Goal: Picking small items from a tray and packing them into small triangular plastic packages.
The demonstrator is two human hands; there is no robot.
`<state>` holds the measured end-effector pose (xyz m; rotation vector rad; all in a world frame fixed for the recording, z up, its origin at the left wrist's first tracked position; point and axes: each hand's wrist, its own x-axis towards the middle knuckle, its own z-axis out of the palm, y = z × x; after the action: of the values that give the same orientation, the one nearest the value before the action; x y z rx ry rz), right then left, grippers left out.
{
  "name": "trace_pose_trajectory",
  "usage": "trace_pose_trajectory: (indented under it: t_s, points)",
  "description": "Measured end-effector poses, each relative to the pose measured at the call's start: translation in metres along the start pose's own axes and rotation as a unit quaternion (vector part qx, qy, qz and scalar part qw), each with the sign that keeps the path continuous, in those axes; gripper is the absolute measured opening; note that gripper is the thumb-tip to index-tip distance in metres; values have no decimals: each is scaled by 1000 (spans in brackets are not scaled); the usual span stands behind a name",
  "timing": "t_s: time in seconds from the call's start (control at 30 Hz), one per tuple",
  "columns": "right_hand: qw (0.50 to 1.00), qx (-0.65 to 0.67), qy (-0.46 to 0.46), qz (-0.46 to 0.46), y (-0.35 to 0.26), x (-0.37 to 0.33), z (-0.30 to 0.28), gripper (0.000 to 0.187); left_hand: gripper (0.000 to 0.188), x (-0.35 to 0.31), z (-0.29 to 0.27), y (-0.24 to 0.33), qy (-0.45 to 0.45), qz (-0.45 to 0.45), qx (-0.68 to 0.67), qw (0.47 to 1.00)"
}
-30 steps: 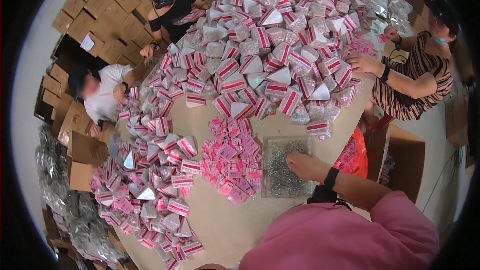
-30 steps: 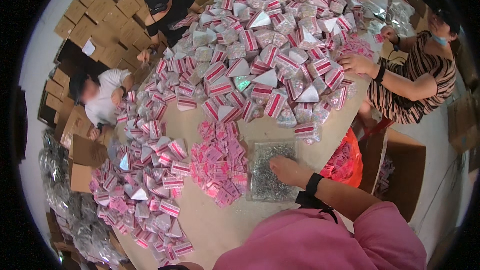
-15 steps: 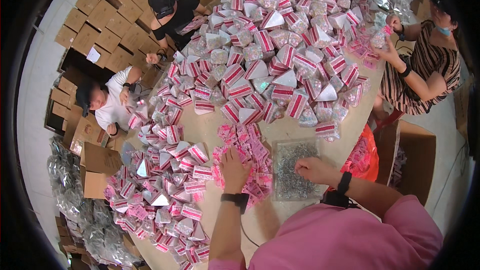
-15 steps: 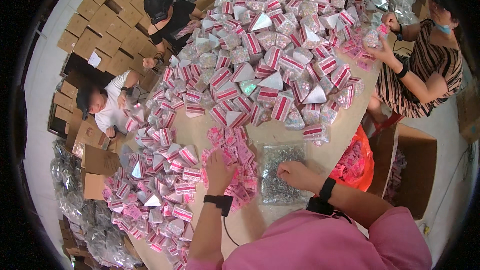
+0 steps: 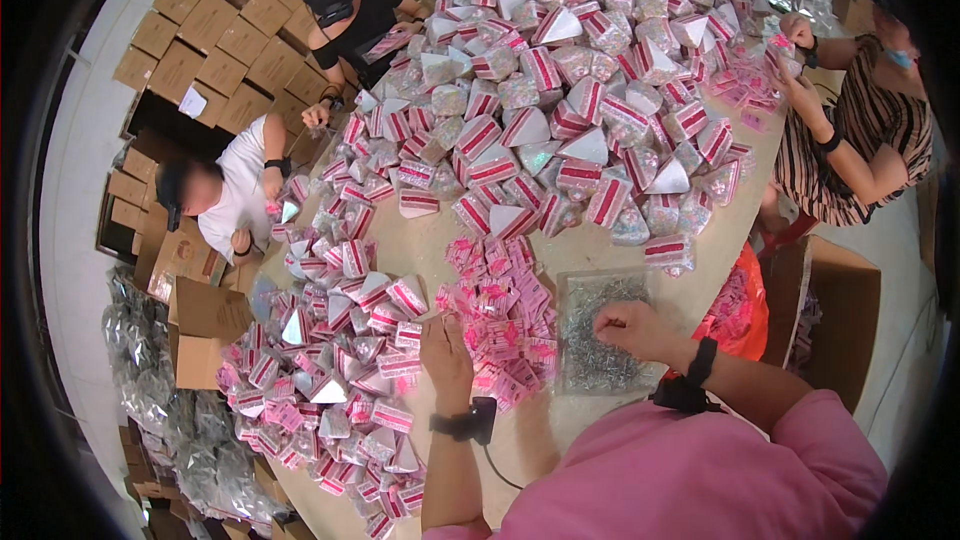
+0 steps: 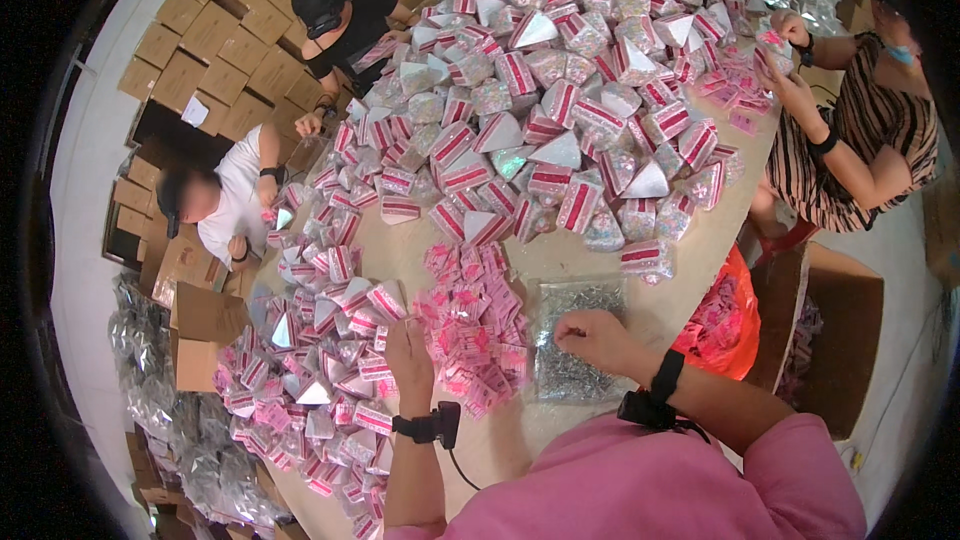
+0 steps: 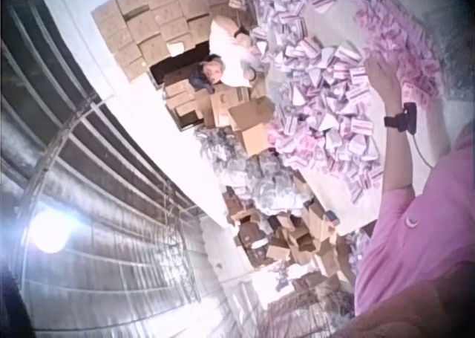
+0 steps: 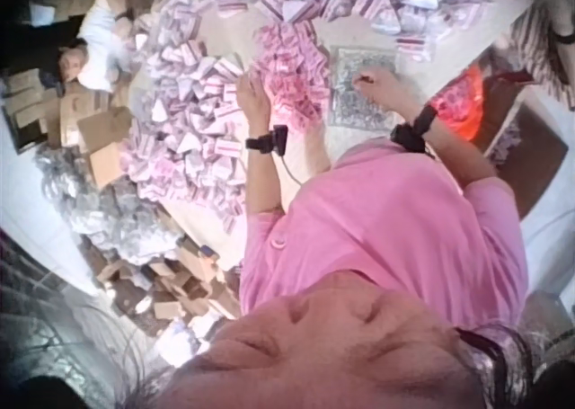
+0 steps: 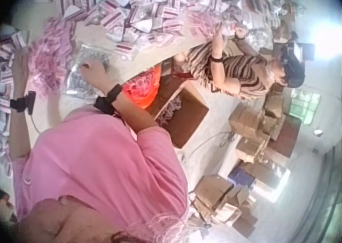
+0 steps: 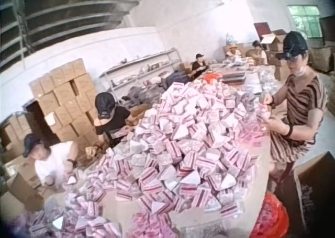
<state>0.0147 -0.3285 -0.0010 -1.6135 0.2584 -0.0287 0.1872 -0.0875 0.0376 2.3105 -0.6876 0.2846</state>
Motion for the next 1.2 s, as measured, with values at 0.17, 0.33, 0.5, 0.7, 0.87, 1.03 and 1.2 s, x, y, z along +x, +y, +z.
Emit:
trace_pose_trajectory:
  t_s: [0.17, 0.33, 0.5, 0.7, 0.87, 1.03, 1.2]
  points:
    - [999, 24, -8, 36, -17, 9, 7, 8, 22, -8, -7, -12, -87, -155, -38, 983]
    - [999, 6, -29, 18, -14, 6, 12, 8, 16, -18, -6, -24, -119, -138, 9, 983]
    - [997, 32, -44, 47, -11, 2, 12, 7, 16, -18, -21, -7, -95, -90, 73, 989]
    - [997, 46, -27, 56, -14, -1, 11, 5, 16, -17, -27, -2, -23, 35, 119, 992]
    - [998, 25, -33, 39, -14, -3, 10, 7, 15, -20, -27, 0, -25, -71, 56, 996]
    - [994, 62, -65, 63, -28, 5, 20, 10, 16, -25, -26, -17, -73, -181, -107, 975]
    - [980, 94, -169, -46, -49, 39, 40, 9, 14, -36, -36, 19, -103, -251, -295, 916]
